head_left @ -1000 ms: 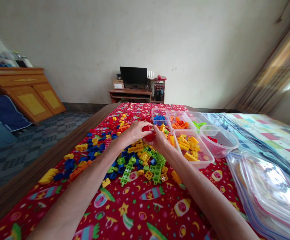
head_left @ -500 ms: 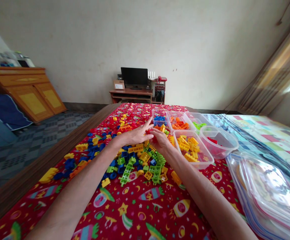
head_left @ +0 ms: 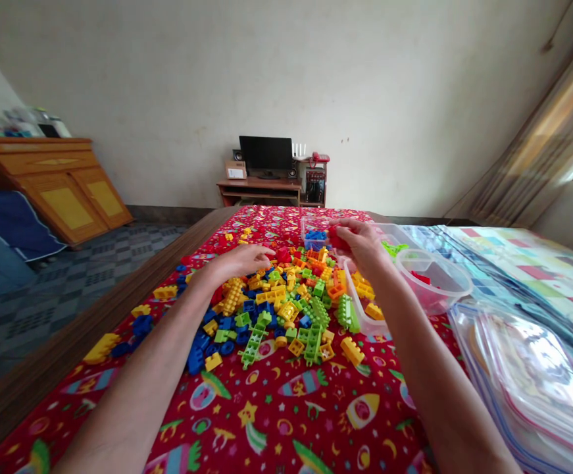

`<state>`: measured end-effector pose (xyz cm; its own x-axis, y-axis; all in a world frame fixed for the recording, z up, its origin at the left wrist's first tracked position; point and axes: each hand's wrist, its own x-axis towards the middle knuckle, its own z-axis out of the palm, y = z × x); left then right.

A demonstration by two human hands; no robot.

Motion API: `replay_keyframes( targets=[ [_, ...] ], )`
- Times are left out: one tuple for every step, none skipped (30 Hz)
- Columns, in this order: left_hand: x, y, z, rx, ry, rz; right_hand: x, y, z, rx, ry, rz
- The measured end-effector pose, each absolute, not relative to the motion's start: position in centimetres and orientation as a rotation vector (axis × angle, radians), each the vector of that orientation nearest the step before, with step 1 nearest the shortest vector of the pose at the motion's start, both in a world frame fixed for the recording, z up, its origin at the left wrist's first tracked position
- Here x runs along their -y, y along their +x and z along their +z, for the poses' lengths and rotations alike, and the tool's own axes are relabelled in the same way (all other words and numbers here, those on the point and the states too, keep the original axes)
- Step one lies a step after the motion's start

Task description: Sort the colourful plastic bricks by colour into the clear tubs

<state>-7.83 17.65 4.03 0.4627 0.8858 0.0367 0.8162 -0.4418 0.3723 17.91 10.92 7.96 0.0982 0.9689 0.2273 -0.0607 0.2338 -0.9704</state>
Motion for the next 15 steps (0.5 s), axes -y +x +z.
replay_keyframes(
  targets=[
    [-17.5,-7.4,4.0,-1.436,2.43,0.296,-11.0,19.5,8.6,1.234,-1.103,0.899],
    [-17.3,-7.1,4.0,-1.426,2.445,0.279,-11.1,21.3,9.1,1.275,-1.199,0.788],
    [-17.3,-7.0,4.0,-1.424,2.455,0.272,-11.2,23.1,9.5,1.302,-1.31,0.666],
    [-17.3,-7.0,4.1,-1.431,2.457,0.278,-11.3,25.0,9.9,1.332,-1.409,0.54],
    [-17.3,-7.1,4.2,-1.437,2.457,0.296,-11.4,26.8,10.1,1.36,-1.511,0.403],
    [-17.3,-7.3,4.2,-1.442,2.457,0.324,-11.4,28.6,10.2,1.4,-1.627,0.268],
    [-17.4,-7.5,4.3,-1.448,2.455,0.353,-11.3,30.2,10.1,1.428,-1.756,0.143],
    [-17.5,-7.8,4.4,-1.46,2.451,0.38,-11.1,31.6,10.0,1.446,-1.88,0.051],
    [-17.5,-8.0,4.5,-1.478,2.442,0.399,-11.0,32.9,9.8,1.451,-1.973,0.014],
    [-17.5,-8.2,4.6,-1.5,2.431,0.408,-10.8,34.0,9.4,1.445,-2.029,0.013],
    [-17.5,-8.3,4.6,-1.519,2.421,0.411,-10.7,34.9,9.0,1.438,-2.068,0.03],
    [-17.5,-8.4,4.7,-1.527,2.415,0.414,-10.6,35.7,8.4,1.426,-2.098,0.056],
    [-17.4,-8.4,4.7,-1.518,2.416,0.419,-10.6,36.4,7.8,1.417,-2.121,0.079],
    [-17.3,-8.3,4.7,-1.495,2.418,0.426,-10.7,36.9,7.1,1.412,-2.105,0.042],
    [-17.2,-8.3,4.7,-1.466,2.42,0.433,-10.8,37.4,6.5,1.407,-2.081,-0.005]
  ],
)
